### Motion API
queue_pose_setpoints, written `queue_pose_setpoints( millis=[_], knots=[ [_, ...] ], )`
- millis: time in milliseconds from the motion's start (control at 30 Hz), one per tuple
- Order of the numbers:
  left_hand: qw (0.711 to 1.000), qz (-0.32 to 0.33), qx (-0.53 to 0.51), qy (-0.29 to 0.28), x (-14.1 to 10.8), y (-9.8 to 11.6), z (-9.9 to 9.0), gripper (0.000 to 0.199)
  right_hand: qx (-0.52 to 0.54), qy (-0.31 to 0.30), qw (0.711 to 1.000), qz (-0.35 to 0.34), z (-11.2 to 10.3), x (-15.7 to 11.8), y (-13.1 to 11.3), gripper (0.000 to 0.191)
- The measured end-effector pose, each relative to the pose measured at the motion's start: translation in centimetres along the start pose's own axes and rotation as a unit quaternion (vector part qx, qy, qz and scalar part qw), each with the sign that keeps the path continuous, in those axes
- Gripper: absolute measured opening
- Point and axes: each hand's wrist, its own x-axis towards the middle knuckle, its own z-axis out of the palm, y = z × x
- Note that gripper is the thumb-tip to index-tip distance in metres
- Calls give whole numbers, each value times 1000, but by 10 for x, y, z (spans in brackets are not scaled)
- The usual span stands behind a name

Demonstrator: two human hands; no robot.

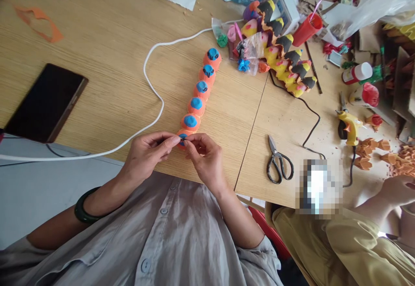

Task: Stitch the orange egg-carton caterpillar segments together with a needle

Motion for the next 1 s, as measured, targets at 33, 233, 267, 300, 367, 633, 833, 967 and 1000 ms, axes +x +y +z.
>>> queue_pose_setpoints(
  millis=[33, 233, 267, 300, 367, 633, 833, 967, 1000],
  knots=[
    [1000, -5, -9, 0, 0, 0, 0, 31, -1, 0, 1000, 1, 0, 0, 0, 33],
    [999, -15, -30, -1, -2, 2, 1, 32, -2, 3, 1000, 3, -1, 0, 0, 35],
    [999, -13, -30, 0, -2, 2, 1, 31, -5, 6, 1000, -2, -1, 0, 0, 33],
    [1000, -11, -28, -1, -2, 2, 2, 31, -13, 9, 1000, -11, -1, 0, 0, 30],
    [1000, -6, -21, -3, -1, 2, 2, 32, -46, 18, 998, -40, 0, 0, -1, 22],
    [999, 41, 13, -13, 13, 7, 3, 31, -185, 11, 968, -169, -1, 6, -11, 12],
    [995, 81, 41, -34, 32, 26, 6, 32, -151, 18, 971, -186, -9, 32, -22, 8],
    [989, 142, 51, 5, 57, 36, 8, 28, -17, 62, 988, -141, -15, 62, -24, 16],
    [987, 152, 50, 17, 65, 37, 9, 28, 4, 75, 988, -137, -16, 68, -24, 18]
  ],
)
